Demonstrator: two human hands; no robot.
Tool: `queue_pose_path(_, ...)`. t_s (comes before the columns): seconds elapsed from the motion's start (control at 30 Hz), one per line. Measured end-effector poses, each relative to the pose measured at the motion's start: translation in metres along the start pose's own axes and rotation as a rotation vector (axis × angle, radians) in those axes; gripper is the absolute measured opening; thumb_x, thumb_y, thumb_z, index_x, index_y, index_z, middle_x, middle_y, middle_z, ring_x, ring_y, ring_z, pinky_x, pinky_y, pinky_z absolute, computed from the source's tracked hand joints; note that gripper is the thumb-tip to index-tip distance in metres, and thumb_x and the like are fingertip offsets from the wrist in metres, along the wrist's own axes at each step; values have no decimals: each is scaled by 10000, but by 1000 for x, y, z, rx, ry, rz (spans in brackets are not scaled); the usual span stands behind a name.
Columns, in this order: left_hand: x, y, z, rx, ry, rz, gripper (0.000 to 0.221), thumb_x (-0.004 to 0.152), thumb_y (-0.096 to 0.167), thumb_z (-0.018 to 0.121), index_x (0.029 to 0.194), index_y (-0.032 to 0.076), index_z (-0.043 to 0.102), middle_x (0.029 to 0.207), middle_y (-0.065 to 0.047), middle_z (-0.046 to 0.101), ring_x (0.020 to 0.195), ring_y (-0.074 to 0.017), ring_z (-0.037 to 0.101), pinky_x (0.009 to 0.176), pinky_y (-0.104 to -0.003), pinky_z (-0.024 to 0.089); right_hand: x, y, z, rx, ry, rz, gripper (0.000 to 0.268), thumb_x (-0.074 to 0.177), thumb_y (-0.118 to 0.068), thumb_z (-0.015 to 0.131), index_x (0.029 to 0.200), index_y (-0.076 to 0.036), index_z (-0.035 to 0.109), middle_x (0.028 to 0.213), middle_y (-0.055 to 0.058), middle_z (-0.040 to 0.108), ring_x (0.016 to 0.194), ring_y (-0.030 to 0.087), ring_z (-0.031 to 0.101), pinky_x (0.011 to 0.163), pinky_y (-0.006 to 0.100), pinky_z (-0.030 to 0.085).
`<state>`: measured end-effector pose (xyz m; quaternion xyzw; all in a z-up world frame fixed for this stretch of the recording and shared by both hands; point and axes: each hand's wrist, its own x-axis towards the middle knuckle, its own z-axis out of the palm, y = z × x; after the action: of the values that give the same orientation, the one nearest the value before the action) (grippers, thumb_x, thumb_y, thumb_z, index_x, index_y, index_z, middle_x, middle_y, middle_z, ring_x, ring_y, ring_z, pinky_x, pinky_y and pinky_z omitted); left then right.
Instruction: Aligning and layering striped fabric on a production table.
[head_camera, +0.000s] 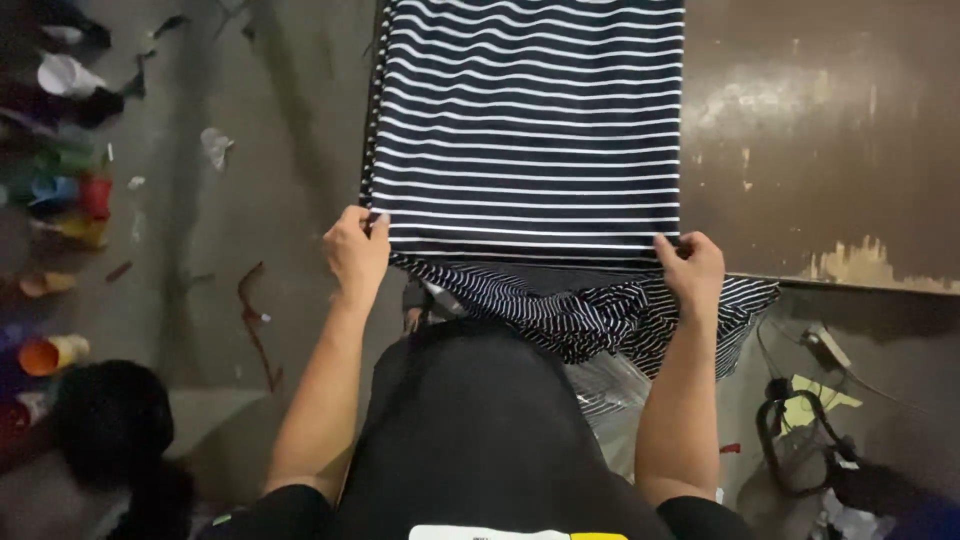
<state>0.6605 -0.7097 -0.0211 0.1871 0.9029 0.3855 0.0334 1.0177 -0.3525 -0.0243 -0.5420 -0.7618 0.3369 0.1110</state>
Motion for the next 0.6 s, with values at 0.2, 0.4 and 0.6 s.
queue_pose_path(0.2,-9,17,-14,4,-5,-27,224,910,219,778,919,12,694,801,-157,737,738,-334,718,665,-460,545,-10,-21,2,-159,196,-39,414,848,-353,889,927,-12,668,840,111,732,759,236,710,717,374,560)
queue_pose_path(0.4,-16,10,-8,27,28,117,172,992,160,737,1004,25,632,874,-131,667,791,-317,670,687,-460,516,-15,-25,5,-187,259,-61,447,818,-334,910,1026,-27,661,898,117,746,820,274,730,753,411,575)
queue_pose_path(0.6,0,44,5,293,10,211,321,932,-9,663,1237,91,646,1127,-127,578,1143,-336,552,926,-484,469,-24,-67,0,-335,259,-81,696,766,-325,939,1298,-30,603,1135,215,699,1057,411,656,892,495,523)
